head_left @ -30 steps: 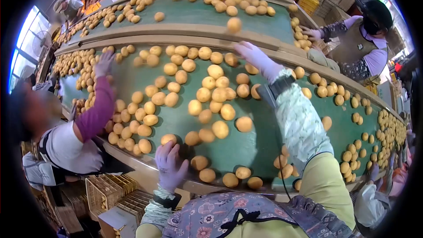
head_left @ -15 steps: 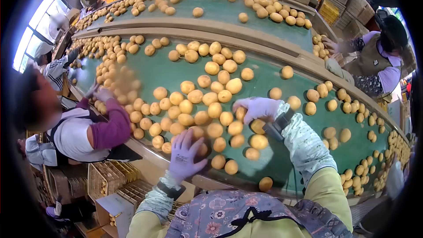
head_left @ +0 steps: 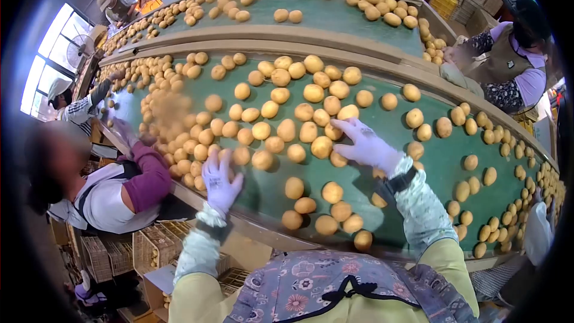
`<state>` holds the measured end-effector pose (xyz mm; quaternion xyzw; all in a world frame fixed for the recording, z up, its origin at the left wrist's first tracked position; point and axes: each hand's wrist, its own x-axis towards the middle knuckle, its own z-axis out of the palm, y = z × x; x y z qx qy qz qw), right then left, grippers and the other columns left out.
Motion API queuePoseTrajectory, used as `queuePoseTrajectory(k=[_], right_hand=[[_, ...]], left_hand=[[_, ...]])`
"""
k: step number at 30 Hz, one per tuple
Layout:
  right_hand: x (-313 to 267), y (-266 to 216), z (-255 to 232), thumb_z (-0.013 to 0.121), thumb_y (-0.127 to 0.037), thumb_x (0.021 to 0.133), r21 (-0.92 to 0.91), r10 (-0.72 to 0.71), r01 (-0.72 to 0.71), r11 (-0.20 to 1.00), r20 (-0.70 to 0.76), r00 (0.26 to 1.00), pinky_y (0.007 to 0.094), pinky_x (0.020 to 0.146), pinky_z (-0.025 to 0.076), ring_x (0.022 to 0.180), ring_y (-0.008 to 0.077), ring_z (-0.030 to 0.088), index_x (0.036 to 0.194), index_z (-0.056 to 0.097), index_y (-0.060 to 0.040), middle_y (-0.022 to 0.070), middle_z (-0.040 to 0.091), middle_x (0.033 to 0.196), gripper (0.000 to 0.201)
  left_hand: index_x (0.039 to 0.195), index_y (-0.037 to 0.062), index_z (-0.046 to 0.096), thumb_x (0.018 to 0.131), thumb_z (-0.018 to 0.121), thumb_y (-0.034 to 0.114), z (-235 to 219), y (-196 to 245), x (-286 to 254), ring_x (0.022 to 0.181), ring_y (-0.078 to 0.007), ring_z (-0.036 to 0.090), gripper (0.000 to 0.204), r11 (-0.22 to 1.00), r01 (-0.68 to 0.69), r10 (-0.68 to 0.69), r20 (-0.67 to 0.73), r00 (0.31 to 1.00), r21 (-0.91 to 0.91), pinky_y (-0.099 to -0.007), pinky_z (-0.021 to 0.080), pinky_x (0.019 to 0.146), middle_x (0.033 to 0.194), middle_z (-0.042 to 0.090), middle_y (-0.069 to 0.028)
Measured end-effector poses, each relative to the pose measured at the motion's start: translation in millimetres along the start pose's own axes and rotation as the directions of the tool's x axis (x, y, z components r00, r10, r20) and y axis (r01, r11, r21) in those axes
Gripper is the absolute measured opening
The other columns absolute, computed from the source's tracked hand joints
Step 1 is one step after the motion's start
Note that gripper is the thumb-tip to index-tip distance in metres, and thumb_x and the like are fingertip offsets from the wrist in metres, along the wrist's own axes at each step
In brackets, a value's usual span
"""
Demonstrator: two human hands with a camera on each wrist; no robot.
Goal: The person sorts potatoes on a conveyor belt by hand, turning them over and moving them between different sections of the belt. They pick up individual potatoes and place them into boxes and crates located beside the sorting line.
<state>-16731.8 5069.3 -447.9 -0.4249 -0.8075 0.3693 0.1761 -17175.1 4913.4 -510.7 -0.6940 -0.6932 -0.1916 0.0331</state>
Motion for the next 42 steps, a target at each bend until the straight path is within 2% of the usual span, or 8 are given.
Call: queuePoseTrajectory(k=[5, 12, 15, 19, 27, 31, 36, 42], right_hand=[[30.6, -54.5, 78.5, 0.079, -0.021, 0.084, -0.422, -0.361, 0.208, 0.883, -0.324, 0.875, 0.0521, 0.100, 0.052, 0.120, 0.0389, 0.065, 0.142, 0.069, -0.0153, 0.0149, 0.066, 0.132, 0.058], [122.9, -111.6, 210.1, 0.072, -0.021, 0.090, -0.798, -0.127, 0.235, 0.554, 0.198, 0.972, 0.0464, 0.086, 0.057, 0.106, 0.0334, 0.068, 0.119, 0.079, -0.0181, 0.0090, 0.072, 0.113, 0.030], [141.2, -106.9, 155.8, 0.068, -0.015, 0.090, 0.035, -0.395, 0.406, 0.913, 0.325, 0.859, 0.0469, 0.090, 0.062, 0.099, 0.0378, 0.077, 0.113, 0.081, -0.0126, 0.0154, 0.078, 0.103, 0.026], [201.0, -90.7, 32.8, 0.077, -0.029, 0.102, 0.447, 0.039, 0.029, 0.894, -0.142, 0.989, 0.0407, 0.104, 0.057, 0.121, 0.0204, 0.066, 0.156, 0.057, -0.0075, 0.0090, 0.071, 0.129, 0.061], [26.4, 86.0, -19.4, 0.077, -0.039, 0.099, -0.386, 0.072, -0.454, 0.803, -0.694, 0.717, 0.0497, 0.119, 0.047, 0.144, 0.0407, 0.059, 0.152, 0.064, -0.0055, 0.0236, 0.068, 0.149, 0.064], [-34.1, 98.0, 31.4, 0.080, -0.023, 0.102, -0.001, 0.247, -0.461, 0.887, -0.843, 0.477, 0.0461, 0.121, 0.048, 0.137, 0.0367, 0.060, 0.163, 0.054, -0.0078, 0.0225, 0.047, 0.169, 0.067], [36.8, 50.2, 95.1, 0.076, -0.028, 0.107, 0.241, 0.295, -0.181, 0.953, -0.615, 0.732, 0.0488, 0.126, 0.043, 0.141, 0.0392, 0.055, 0.167, 0.049, -0.0103, 0.0245, 0.033, 0.175, 0.069], [151.4, -45.4, 206.6, 0.089, -0.041, 0.092, -0.086, 0.241, -0.405, 0.910, -0.687, 0.686, 0.0551, 0.118, 0.047, 0.140, 0.0486, 0.051, 0.162, 0.056, -0.0151, 0.0310, 0.044, 0.156, 0.082]], left_hand=[[0.157, 0.0094, 0.059, 0.087, 0.086, 0.032, -33.4, 94.3, -39.2, 0.147, -0.0457, 0.052, 0.079, 0.883, -0.171, 0.274, 0.184, 0.944, -0.438, -0.0564, 0.039, 0.125, 0.163, 0.052, -0.0233], [0.143, 0.0092, 0.069, 0.086, 0.085, 0.030, -18.5, 47.0, -48.4, 0.139, -0.0436, 0.060, 0.062, 0.815, -0.075, 0.283, 0.281, 0.917, -0.575, -0.0562, 0.046, 0.119, 0.153, 0.063, -0.0222], [0.142, 0.0110, 0.069, 0.086, 0.085, 0.029, -23.2, 31.8, -40.8, 0.135, -0.0414, 0.062, 0.061, 0.830, -0.123, 0.300, 0.249, 0.921, -0.544, -0.0553, 0.046, 0.119, 0.149, 0.065, -0.0176], [0.147, 0.0143, 0.066, 0.088, 0.085, 0.034, -27.3, -1.1, -27.8, 0.141, -0.0390, 0.057, 0.065, 0.871, -0.118, 0.303, 0.333, 0.893, -0.476, -0.0550, 0.041, 0.123, 0.152, 0.063, -0.0145], [0.146, 0.0259, 0.070, 0.082, 0.085, 0.024, -47.2, -217.1, 45.2, 0.151, -0.0489, 0.046, 0.066, 0.984, -0.152, 0.165, 0.158, 0.974, -0.090, -0.0633, 0.032, 0.128, 0.163, 0.053, -0.0212], [0.149, 0.0140, 0.066, 0.082, 0.085, 0.025, -59.6, -219.8, 33.4, 0.138, -0.0470, 0.053, 0.070, 0.990, -0.137, 0.136, -0.021, 0.990, -0.041, -0.0620, 0.040, 0.119, 0.158, 0.055, -0.0218], [0.137, 0.0132, 0.071, 0.084, 0.086, 0.026, -58.4, -169.5, 1.5, 0.137, -0.0381, 0.060, 0.057, 0.920, -0.309, 0.349, 0.146, 0.926, -0.243, -0.0552, 0.042, 0.122, 0.148, 0.062, -0.0154], [0.140, 0.0173, 0.071, 0.084, 0.086, 0.034, -77.5, -195.2, 17.9, 0.139, -0.0362, 0.059, 0.060, 0.941, -0.114, 0.206, 0.269, 0.941, -0.320, -0.0537, 0.044, 0.118, 0.152, 0.063, -0.0093]])
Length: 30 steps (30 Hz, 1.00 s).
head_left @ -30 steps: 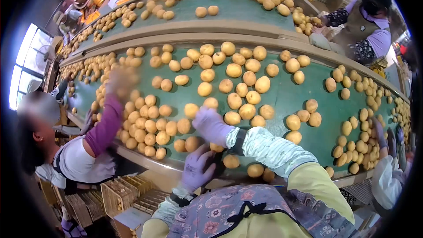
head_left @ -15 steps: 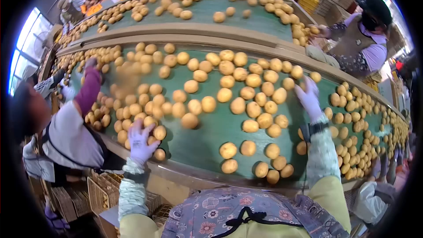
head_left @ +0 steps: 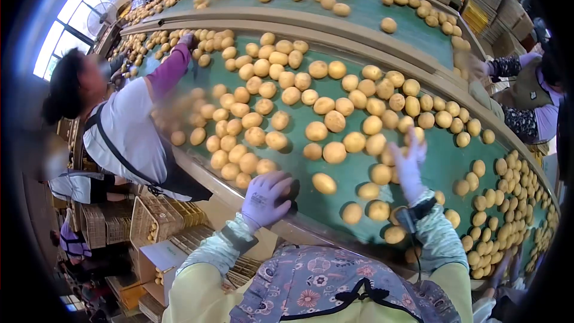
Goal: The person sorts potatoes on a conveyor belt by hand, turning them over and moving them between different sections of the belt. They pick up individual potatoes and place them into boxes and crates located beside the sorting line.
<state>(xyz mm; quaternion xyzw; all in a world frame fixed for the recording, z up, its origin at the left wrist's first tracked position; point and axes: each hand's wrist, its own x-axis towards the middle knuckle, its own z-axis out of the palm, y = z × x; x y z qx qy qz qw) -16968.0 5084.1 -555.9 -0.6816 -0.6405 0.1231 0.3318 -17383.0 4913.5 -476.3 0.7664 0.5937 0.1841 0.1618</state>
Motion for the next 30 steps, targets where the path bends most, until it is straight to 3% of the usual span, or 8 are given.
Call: queuePoseTrajectory(k=[12, 16, 18, 19, 20, 27, 29, 30], right_hand=[[-91.7, -190.8, 61.8, 0.080, -0.036, 0.096, 0.473, -0.472, 0.249, 0.845, 0.441, 0.764, 0.0589, 0.126, 0.039, 0.150, 0.0553, 0.042, 0.164, 0.051, -0.0063, 0.0339, 0.042, 0.165, 0.080], [-92.6, -174.7, 44.9, 0.080, -0.035, 0.097, 0.455, -0.384, 0.107, 0.884, 0.579, 0.719, 0.0557, 0.124, 0.042, 0.146, 0.0485, 0.051, 0.160, 0.054, -0.0053, 0.0287, 0.055, 0.157, 0.075], [-87.4, -181.9, 49.5, 0.079, -0.036, 0.098, 0.461, -0.366, 0.091, 0.883, 0.555, 0.747, 0.0546, 0.123, 0.044, 0.143, 0.0466, 0.055, 0.159, 0.056, -0.0059, 0.0266, 0.059, 0.154, 0.072], [-86.5, -190.8, 49.4, 0.079, -0.036, 0.098, 0.429, -0.349, 0.108, 0.897, 0.536, 0.769, 0.0541, 0.121, 0.046, 0.140, 0.0459, 0.058, 0.157, 0.058, -0.0061, 0.0251, 0.063, 0.150, 0.069], [-88.0, -197.5, 48.8, 0.078, -0.037, 0.099, 0.387, -0.325, 0.121, 0.914, 0.520, 0.790, 0.0536, 0.119, 0.048, 0.137, 0.0452, 0.061, 0.155, 0.059, -0.0064, 0.0236, 0.067, 0.146, 0.066], [-87.9, -257.8, 88.3, 0.077, -0.039, 0.104, 0.502, -0.458, 0.167, 0.848, 0.538, 0.708, 0.0487, 0.116, 0.051, 0.133, 0.0414, 0.066, 0.155, 0.059, -0.0045, 0.0223, 0.069, 0.146, 0.064], [-80.1, -267.6, 97.2, 0.074, -0.041, 0.108, 0.667, -0.289, -0.468, 0.580, 0.705, 0.647, 0.0444, 0.113, 0.055, 0.133, 0.0323, 0.068, 0.154, 0.059, -0.0049, 0.0154, 0.070, 0.146, 0.060], [-73.1, -269.5, 102.0, 0.074, -0.041, 0.108, 0.664, -0.270, -0.466, 0.585, 0.701, 0.660, 0.0444, 0.113, 0.055, 0.133, 0.0323, 0.068, 0.154, 0.059, -0.0049, 0.0154, 0.070, 0.146, 0.060]], left_hand=[[0.118, 0.0191, 0.072, 0.079, 0.087, 0.028, -84.7, -191.6, 24.8, 0.145, -0.0438, 0.054, 0.043, 0.928, -0.218, 0.234, -0.018, 0.972, 0.301, -0.0571, 0.048, 0.112, 0.150, 0.061, -0.0116], [0.122, 0.0179, 0.071, 0.081, 0.083, 0.028, -116.1, -286.9, 43.0, 0.150, -0.0426, 0.048, 0.044, 0.726, 0.190, -0.105, -0.167, 0.980, 0.661, -0.0617, 0.044, 0.117, 0.159, 0.057, -0.0112], [0.127, 0.0168, 0.071, 0.080, 0.079, 0.023, -117.1, -273.5, 71.1, 0.147, -0.0428, 0.052, 0.048, 0.855, 0.217, -0.054, -0.336, 0.940, 0.471, -0.0588, 0.047, 0.115, 0.159, 0.058, -0.0138], [0.138, 0.0168, 0.067, 0.079, 0.077, 0.020, -136.6, -239.7, 101.5, 0.140, -0.0447, 0.058, 0.060, 0.929, 0.231, -0.254, 0.043, 0.966, 0.289, -0.0540, 0.051, 0.111, 0.157, 0.059, -0.0172], [0.150, 0.0152, 0.060, 0.079, 0.078, 0.020, -109.5, -241.8, 97.6, 0.135, -0.0483, 0.062, 0.073, 0.943, 0.010, -0.011, 0.003, 1.000, 0.333, -0.0511, 0.053, 0.111, 0.159, 0.055, -0.0223], [0.150, 0.0201, 0.059, 0.086, 0.084, 0.036, -76.0, -238.8, 141.6, 0.127, -0.0468, 0.068, 0.071, 0.915, 0.399, -0.402, 0.054, 0.914, 0.059, -0.0548, 0.057, 0.109, 0.143, 0.063, -0.0251], [0.150, 0.0151, 0.059, 0.092, 0.084, 0.038, -75.4, -251.5, 136.9, 0.128, -0.0411, 0.069, 0.067, 0.860, 0.468, -0.450, 0.128, 0.884, -0.202, -0.0497, 0.056, 0.110, 0.139, 0.069, -0.0223], [0.153, 0.0128, 0.058, 0.092, 0.084, 0.039, -87.5, -232.2, 131.4, 0.129, -0.0415, 0.069, 0.071, 0.785, 0.542, -0.501, 0.206, 0.840, -0.300, -0.0491, 0.055, 0.112, 0.141, 0.068, -0.0216]])
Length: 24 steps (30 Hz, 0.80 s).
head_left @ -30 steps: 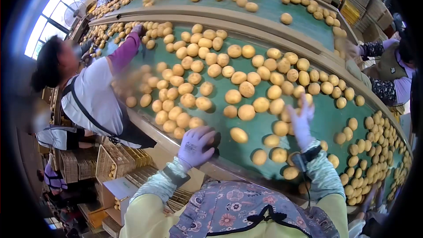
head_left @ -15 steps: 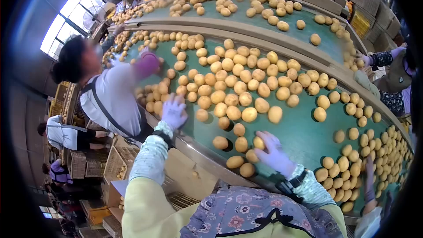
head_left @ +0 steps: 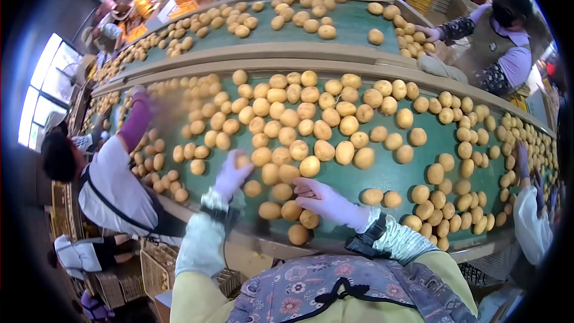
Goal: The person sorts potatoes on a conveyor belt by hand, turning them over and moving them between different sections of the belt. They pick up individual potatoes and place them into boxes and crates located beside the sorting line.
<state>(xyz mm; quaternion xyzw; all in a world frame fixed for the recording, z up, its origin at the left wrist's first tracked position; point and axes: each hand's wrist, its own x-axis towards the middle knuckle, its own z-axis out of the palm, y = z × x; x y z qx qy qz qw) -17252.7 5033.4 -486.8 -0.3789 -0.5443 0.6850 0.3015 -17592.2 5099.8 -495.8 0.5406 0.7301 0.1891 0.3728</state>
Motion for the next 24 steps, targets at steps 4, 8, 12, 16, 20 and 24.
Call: queuePoseTrajectory(k=[4, 8, 12, 16, 20, 24], right_hand=[[23.9, -26.0, 14.3, 0.068, -0.040, 0.113, 0.446, 0.218, -0.223, 0.867, 0.063, 0.974, 0.0420, 0.106, 0.058, 0.129, 0.0262, 0.068, 0.150, 0.061, -0.0025, 0.0126, 0.070, 0.146, 0.054], [90.8, -8.4, 0.1, 0.053, -0.031, 0.120, 0.711, 0.166, -0.341, 0.615, 0.306, 0.937, 0.0413, 0.116, 0.056, 0.137, 0.0302, 0.067, 0.158, 0.054, 0.0004, 0.0169, 0.068, 0.147, 0.049], [192.8, -139.6, -69.4, 0.056, -0.047, 0.114, 0.673, -0.026, 0.216, 0.708, -0.281, 0.959, 0.0457, 0.111, 0.055, 0.129, 0.0329, 0.069, 0.140, 0.067, -0.0081, 0.0198, 0.072, 0.140, 0.048], [228.1, -107.6, -105.4, 0.069, -0.050, 0.097, -0.802, 0.002, -0.411, 0.433, -0.455, 0.890, 0.0559, 0.116, 0.046, 0.135, 0.0424, 0.063, 0.141, 0.060, -0.0014, 0.0278, 0.068, 0.136, 0.066], [260.0, -15.0, -66.4, 0.074, -0.047, 0.087, -0.909, -0.361, -0.370, 0.189, -0.415, 0.835, 0.0594, 0.103, 0.051, 0.116, 0.0415, 0.070, 0.129, 0.061, -0.0085, 0.0221, 0.067, 0.122, 0.058], [226.8, 2.6, 4.7, 0.073, -0.046, 0.091, -0.895, -0.172, -0.095, 0.436, -0.186, 0.967, 0.0539, 0.099, 0.056, 0.115, 0.0400, 0.072, 0.135, 0.062, -0.0093, 0.0226, 0.067, 0.126, 0.058]], left_hand=[[0.167, -0.0040, 0.041, 0.096, 0.084, 0.023, 41.0, 40.2, -70.0, 0.136, -0.0403, 0.063, 0.087, 0.800, -0.441, 0.421, -0.142, 0.896, -0.407, -0.0477, 0.055, 0.112, 0.153, 0.059, -0.0268], [0.172, -0.0056, 0.031, 0.094, 0.084, 0.016, 47.5, 49.0, -102.5, 0.146, -0.0378, 0.057, 0.096, 0.795, -0.501, 0.514, -0.057, 0.856, -0.343, -0.0487, 0.049, 0.120, 0.167, 0.048, -0.0261], [0.164, -0.0021, 0.048, 0.092, 0.086, 0.040, 22.7, -26.9, -111.3, 0.148, -0.0499, 0.050, 0.091, 0.557, -0.786, 0.786, 0.134, 0.603, 0.268, -0.0607, 0.039, 0.124, 0.168, 0.047, -0.0299], [0.162, -0.0014, 0.050, 0.095, 0.083, 0.041, -6.3, -106.2, -116.6, 0.148, -0.0507, 0.051, 0.086, 0.714, -0.643, 0.670, -0.003, 0.742, 0.275, -0.0620, 0.040, 0.123, 0.166, 0.050, -0.0285], [0.160, -0.0018, 0.051, 0.094, 0.080, 0.036, -20.9, -111.1, -105.6, 0.147, -0.0467, 0.049, 0.081, 0.754, -0.556, 0.598, -0.016, 0.801, 0.351, -0.0589, 0.037, 0.124, 0.163, 0.052, -0.0269], [0.159, -0.0012, 0.052, 0.095, 0.079, 0.036, -34.7, -136.1, -91.7, 0.148, -0.0456, 0.050, 0.080, 0.757, -0.566, 0.617, -0.073, 0.783, 0.327, -0.0576, 0.038, 0.125, 0.163, 0.052, -0.0256]])
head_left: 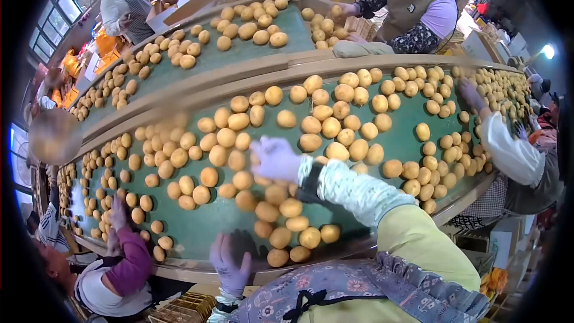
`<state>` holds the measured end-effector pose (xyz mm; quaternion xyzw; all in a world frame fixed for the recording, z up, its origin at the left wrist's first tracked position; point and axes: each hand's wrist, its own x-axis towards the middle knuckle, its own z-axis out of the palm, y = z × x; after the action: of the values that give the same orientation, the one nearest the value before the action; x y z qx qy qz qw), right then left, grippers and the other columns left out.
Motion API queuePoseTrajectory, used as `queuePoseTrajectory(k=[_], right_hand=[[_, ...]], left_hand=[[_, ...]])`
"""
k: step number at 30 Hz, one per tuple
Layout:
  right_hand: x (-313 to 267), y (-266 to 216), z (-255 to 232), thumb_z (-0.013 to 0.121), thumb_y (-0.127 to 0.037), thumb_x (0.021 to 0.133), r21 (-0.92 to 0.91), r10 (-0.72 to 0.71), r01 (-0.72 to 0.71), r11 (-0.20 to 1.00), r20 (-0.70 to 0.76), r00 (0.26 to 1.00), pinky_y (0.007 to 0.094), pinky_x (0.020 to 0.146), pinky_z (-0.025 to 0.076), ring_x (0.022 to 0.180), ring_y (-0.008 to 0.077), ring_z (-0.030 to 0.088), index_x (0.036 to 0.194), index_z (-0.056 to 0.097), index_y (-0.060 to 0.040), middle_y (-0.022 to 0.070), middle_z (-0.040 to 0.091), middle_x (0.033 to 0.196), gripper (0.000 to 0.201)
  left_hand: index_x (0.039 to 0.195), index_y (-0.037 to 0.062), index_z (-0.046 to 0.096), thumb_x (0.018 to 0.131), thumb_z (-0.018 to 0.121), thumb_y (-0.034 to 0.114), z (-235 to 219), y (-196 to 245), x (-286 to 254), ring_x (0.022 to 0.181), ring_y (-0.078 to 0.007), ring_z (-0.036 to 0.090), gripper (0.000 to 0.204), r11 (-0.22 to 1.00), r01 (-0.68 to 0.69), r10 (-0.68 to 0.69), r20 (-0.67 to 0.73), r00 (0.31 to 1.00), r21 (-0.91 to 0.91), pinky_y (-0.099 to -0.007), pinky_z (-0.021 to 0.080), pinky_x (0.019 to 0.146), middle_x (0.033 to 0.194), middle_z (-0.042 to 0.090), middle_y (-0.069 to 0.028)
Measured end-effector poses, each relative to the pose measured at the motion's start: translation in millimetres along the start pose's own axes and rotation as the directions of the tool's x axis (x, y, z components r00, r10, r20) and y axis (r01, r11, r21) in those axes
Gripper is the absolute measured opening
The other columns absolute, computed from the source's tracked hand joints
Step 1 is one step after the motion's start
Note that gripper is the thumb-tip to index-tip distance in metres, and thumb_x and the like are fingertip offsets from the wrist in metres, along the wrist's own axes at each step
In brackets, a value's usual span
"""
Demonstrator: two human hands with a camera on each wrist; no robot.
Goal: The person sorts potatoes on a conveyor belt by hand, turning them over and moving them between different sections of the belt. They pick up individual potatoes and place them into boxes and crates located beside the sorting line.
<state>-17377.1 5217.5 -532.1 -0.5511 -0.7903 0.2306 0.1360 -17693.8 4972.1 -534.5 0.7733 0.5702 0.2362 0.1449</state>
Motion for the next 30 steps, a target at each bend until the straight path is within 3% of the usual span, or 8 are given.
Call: queuePoseTrajectory(k=[4, 6, 8, 9, 10, 15, 20, 30], right_hand=[[7.2, -66.6, -47.5, 0.073, -0.042, 0.100, 0.388, -0.184, -0.113, 0.915, 0.650, 0.737, 0.0383, 0.097, 0.056, 0.115, 0.0280, 0.070, 0.136, 0.069, -0.0106, 0.0149, 0.071, 0.129, 0.048], [51.9, -54.9, -45.0, 0.072, -0.038, 0.103, 0.548, -0.323, 0.031, 0.836, 0.446, 0.835, 0.0363, 0.095, 0.055, 0.110, 0.0200, 0.070, 0.131, 0.074, -0.0129, 0.0104, 0.072, 0.127, 0.038], [30.1, -93.2, -133.6, 0.067, -0.020, 0.106, 0.914, 0.131, -0.203, 0.352, 0.167, 0.977, 0.0320, 0.093, 0.055, 0.109, 0.0141, 0.068, 0.144, 0.072, -0.0166, 0.0012, 0.071, 0.129, 0.039], [82.4, -14.4, -135.7, 0.065, -0.012, 0.107, 0.642, -0.171, 0.081, 0.763, 0.080, 0.982, 0.0322, 0.099, 0.056, 0.116, 0.0170, 0.068, 0.152, 0.066, -0.0154, 0.0006, 0.070, 0.132, 0.045], [97.1, 39.3, -127.9, 0.063, -0.007, 0.108, 0.679, -0.240, 0.343, 0.648, -0.246, 0.939, 0.0344, 0.106, 0.056, 0.123, 0.0201, 0.069, 0.155, 0.062, -0.0083, 0.0057, 0.071, 0.135, 0.047], [-2.7, 133.1, -212.4, 0.069, -0.059, 0.096, -0.203, 0.624, -0.696, 0.689, -0.323, 0.712, 0.0528, 0.105, 0.056, 0.116, 0.0458, 0.075, 0.147, 0.065, 0.0004, 0.0303, 0.077, 0.125, 0.078], [-43.5, 174.7, -150.6, 0.060, -0.087, 0.095, -0.015, 0.691, -0.864, 0.502, -0.594, 0.412, 0.0555, 0.121, 0.045, 0.147, 0.0496, 0.057, 0.153, 0.061, -0.0056, 0.0358, 0.060, 0.152, 0.100], [28.5, 17.4, -32.3, 0.076, -0.063, 0.093, 0.163, 0.507, -0.485, 0.859, -0.142, 0.850, 0.0511, 0.123, 0.045, 0.140, 0.0430, 0.056, 0.140, 0.075, -0.0099, 0.0277, 0.060, 0.148, 0.071]], left_hand=[[0.160, -0.0011, 0.052, 0.094, 0.079, 0.028, -15.8, -22.1, -1.0, 0.148, -0.0454, 0.051, 0.077, 1.000, 0.009, -0.009, 0.011, 1.000, -0.025, -0.0558, 0.039, 0.125, 0.163, 0.053, -0.0247], [0.159, -0.0009, 0.052, 0.094, 0.079, 0.026, -18.5, -43.4, -9.0, 0.147, -0.0453, 0.052, 0.075, 1.000, -0.006, 0.005, -0.026, 1.000, -0.027, -0.0550, 0.040, 0.125, 0.163, 0.054, -0.0247], [0.159, -0.0006, 0.053, 0.093, 0.079, 0.024, -20.8, -55.6, -16.7, 0.147, -0.0452, 0.053, 0.074, 0.999, -0.001, -0.001, -0.061, 0.998, -0.037, -0.0543, 0.041, 0.125, 0.162, 0.055, -0.0247], [0.158, -0.0004, 0.054, 0.093, 0.078, 0.023, -24.6, -60.0, -15.8, 0.146, -0.0450, 0.053, 0.073, 0.999, 0.023, -0.026, -0.065, 0.998, -0.042, -0.0539, 0.042, 0.124, 0.161, 0.056, -0.0246], [0.158, -0.0002, 0.054, 0.093, 0.078, 0.023, -27.1, -66.2, -14.5, 0.146, -0.0447, 0.054, 0.072, 0.998, 0.048, -0.051, -0.075, 0.996, -0.045, -0.0535, 0.042, 0.124, 0.160, 0.056, -0.0245], [0.156, 0.0024, 0.056, 0.091, 0.081, 0.023, -45.3, -87.5, -10.3, 0.145, -0.0442, 0.054, 0.072, 0.986, 0.160, -0.163, -0.063, 0.985, -0.045, -0.0533, 0.042, 0.123, 0.160, 0.056, -0.0237], [0.152, 0.0052, 0.060, 0.086, 0.086, 0.026, -70.4, -106.4, 4.9, 0.142, -0.0432, 0.055, 0.073, 0.998, 0.065, -0.065, -0.017, 0.998, -0.009, -0.0544, 0.042, 0.122, 0.157, 0.059, -0.0198], [0.147, 0.0071, 0.064, 0.083, 0.087, 0.029, -100.7, -166.2, -0.6, 0.135, -0.0444, 0.057, 0.071, 1.000, 0.012, -0.011, -0.043, 0.999, 0.006, -0.0573, 0.043, 0.118, 0.152, 0.061, -0.0183]])
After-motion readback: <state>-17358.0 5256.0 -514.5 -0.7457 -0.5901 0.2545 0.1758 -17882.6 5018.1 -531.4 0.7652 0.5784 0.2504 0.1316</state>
